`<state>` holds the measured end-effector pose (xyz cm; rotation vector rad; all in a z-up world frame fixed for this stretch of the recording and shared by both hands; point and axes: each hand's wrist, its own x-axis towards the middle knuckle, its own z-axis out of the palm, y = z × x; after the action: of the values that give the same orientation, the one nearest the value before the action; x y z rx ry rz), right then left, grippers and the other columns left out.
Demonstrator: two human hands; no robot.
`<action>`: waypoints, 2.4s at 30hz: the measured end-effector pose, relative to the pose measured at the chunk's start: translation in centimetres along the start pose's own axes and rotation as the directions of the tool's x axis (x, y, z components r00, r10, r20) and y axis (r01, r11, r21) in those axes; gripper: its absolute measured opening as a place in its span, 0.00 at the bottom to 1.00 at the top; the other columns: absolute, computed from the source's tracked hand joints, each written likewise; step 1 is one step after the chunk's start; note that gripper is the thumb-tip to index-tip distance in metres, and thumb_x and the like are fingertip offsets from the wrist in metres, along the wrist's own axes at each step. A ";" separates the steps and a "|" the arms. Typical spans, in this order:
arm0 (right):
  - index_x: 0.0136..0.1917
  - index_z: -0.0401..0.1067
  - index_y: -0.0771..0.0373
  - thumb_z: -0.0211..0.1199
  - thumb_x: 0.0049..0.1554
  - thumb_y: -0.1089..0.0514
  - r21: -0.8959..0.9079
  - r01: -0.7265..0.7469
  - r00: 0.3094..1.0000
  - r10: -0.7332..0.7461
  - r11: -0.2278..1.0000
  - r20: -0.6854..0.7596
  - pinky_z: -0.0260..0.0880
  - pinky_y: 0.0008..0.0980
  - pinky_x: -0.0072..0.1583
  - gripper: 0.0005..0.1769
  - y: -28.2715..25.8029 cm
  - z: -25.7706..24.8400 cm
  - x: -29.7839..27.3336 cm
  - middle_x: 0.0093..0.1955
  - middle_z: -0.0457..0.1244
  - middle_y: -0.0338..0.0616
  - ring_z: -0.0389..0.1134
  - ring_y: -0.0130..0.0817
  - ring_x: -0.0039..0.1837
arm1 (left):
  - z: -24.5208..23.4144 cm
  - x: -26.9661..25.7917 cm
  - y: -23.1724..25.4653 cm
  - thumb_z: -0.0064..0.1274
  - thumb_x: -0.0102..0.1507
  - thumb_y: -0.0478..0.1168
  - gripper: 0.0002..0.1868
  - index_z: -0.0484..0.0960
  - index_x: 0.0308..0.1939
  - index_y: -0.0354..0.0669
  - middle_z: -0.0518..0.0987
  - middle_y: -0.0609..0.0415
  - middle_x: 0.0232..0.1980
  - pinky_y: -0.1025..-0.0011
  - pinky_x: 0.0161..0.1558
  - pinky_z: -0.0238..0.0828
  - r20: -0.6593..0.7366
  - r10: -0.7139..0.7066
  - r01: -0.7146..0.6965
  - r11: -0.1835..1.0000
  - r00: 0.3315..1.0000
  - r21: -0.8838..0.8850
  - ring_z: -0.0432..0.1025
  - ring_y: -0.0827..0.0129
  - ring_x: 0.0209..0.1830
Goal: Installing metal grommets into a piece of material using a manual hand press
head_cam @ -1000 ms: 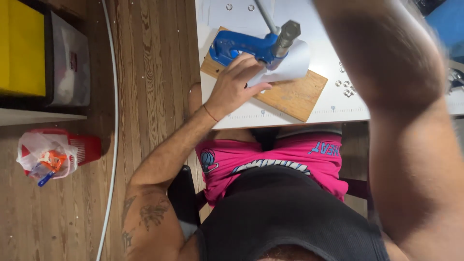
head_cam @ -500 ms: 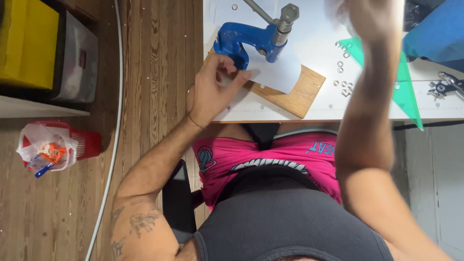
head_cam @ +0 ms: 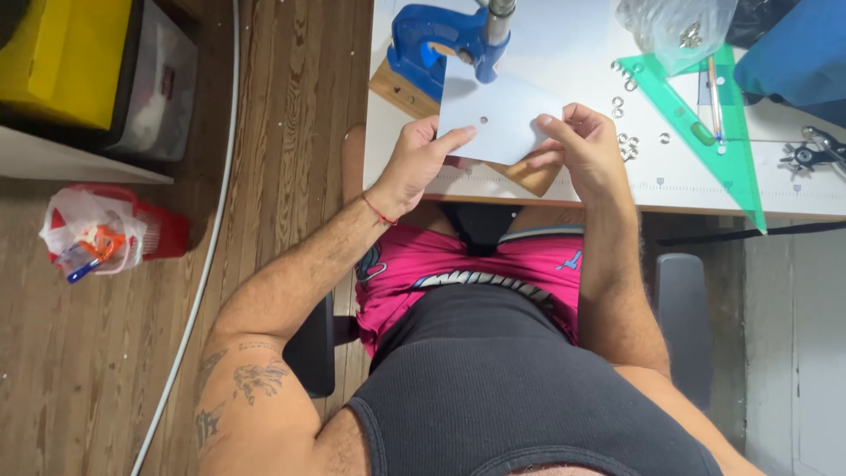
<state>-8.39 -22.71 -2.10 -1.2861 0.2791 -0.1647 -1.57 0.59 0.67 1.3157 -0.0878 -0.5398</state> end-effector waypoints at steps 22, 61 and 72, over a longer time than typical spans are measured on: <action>0.47 0.72 0.59 0.71 0.63 0.56 -0.112 0.072 0.994 -0.081 0.991 -0.078 0.55 0.19 0.24 0.09 0.0 3.3 2.1 0.26 0.62 0.35 0.59 0.18 0.23 | -2.5 3.2 1.8 0.72 0.54 0.46 0.21 0.79 0.47 0.50 0.82 0.64 0.24 0.75 0.28 0.65 -0.118 0.681 -0.520 0.649 0.723 0.555 0.67 0.80 0.21; 0.52 0.77 0.60 0.70 0.63 0.50 -0.182 0.151 0.983 -0.128 0.972 0.132 0.62 0.16 0.29 0.12 -0.3 4.3 6.4 0.40 0.71 0.37 0.67 0.18 0.35 | -2.3 5.3 2.1 0.56 0.70 0.55 0.13 0.87 0.49 0.56 0.78 0.67 0.49 0.56 0.49 0.57 0.517 0.740 -0.646 -0.149 0.429 0.749 0.67 0.62 0.49; 0.52 0.78 0.59 0.70 0.62 0.49 -0.201 0.132 0.986 -0.108 0.971 0.123 0.63 0.14 0.28 0.12 -0.7 4.6 6.3 0.42 0.72 0.38 0.69 0.17 0.36 | -2.4 6.7 1.3 0.57 0.69 0.55 0.14 0.88 0.42 0.52 0.81 0.72 0.49 0.59 0.50 0.56 0.502 0.771 -0.696 -0.107 0.393 0.710 0.69 0.67 0.52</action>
<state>-1.00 -20.44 -1.02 -1.5162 0.1244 -0.1693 5.52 0.10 -0.38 2.0019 -1.1836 0.7643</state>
